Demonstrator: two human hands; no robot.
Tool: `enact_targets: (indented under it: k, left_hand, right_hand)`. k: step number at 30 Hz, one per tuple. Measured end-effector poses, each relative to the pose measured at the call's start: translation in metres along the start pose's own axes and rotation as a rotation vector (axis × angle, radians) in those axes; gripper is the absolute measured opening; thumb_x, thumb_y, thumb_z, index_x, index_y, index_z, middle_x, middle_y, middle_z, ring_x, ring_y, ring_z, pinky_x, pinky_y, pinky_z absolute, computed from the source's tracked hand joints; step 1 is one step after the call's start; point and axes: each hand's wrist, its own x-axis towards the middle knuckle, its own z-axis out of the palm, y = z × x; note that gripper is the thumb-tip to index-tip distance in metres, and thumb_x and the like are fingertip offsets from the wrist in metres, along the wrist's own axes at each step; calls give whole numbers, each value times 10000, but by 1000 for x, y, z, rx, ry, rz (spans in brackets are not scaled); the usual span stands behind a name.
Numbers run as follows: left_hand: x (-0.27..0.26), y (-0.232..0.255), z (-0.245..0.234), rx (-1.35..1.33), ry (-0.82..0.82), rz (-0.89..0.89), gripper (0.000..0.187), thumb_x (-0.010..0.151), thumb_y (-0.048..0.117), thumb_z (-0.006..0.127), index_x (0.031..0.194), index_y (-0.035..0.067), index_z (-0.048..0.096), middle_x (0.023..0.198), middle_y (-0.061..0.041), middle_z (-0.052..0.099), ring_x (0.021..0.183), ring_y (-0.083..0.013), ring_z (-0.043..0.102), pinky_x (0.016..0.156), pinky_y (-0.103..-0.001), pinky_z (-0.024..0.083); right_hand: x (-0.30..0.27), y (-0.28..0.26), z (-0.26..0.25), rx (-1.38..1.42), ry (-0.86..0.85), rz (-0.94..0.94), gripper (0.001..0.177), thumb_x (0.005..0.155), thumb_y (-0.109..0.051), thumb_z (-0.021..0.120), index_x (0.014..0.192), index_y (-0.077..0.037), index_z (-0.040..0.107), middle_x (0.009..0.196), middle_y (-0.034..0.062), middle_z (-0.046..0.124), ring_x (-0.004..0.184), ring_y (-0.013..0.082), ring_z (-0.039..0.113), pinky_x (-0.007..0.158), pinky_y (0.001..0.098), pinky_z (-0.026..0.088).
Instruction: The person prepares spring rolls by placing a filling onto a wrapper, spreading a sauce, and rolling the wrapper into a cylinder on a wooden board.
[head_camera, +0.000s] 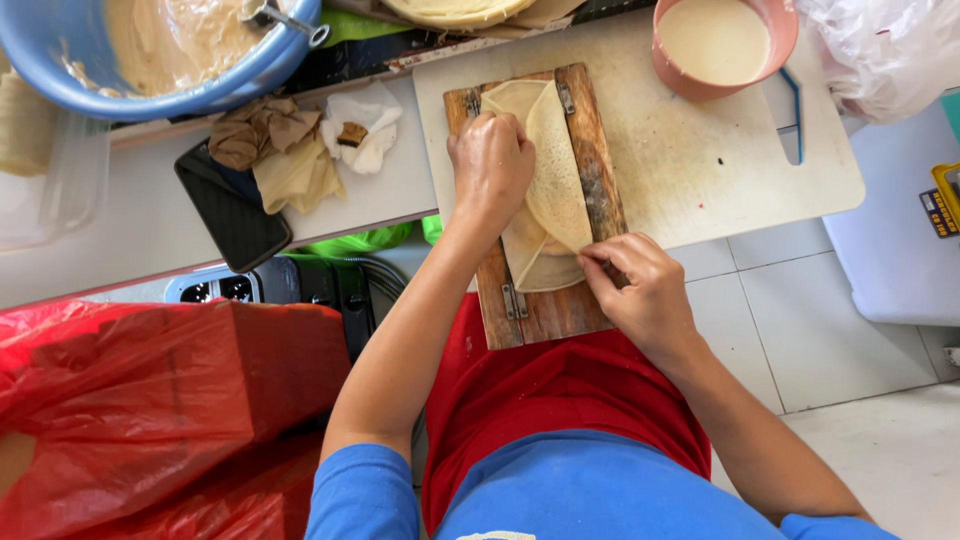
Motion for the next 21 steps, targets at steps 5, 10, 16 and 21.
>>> enact_targets:
  k: [5,10,16,21]
  left_hand:
    - [2,9,-16,-57,62,62,118,736,256,742,717,188,647,756,16,586,884,-259,639,798,-448,453]
    - [-8,3,-21,54,-31,25,121,763,285,743,754,204,653,813,39,601,914,-237,638,840,-449,449]
    - [-63,2,-91,-195,-9,333,233,884,275,779,1028,152,644,917,-2,583,960,-270,630,785,-435,484]
    - [-127,-10,-126,-78,-296,706,363,849,342,778,1084,80,689,952,-96,643,939,-304,640,741,-413,486]
  right_hand:
    - [3,-6,2,20,-3,21,97,858,-10,818,913,-82,782,828,55,721,751,254,704,629,353,579]
    - [1,-3,2,11,-67,-6,87,874,-15,794,931,-72,763,831,67,707,783,275,710,658,369,586]
    - [12,-3,-28,44,-151,-14,166,880,-52,793,1042,-69,757,903,83,680,858,295,688,734,407,582]
    - [12,12,-40,-10,-373,-139,355,903,-175,762,1234,-54,722,1090,129,656,947,312,638,801,419,564]
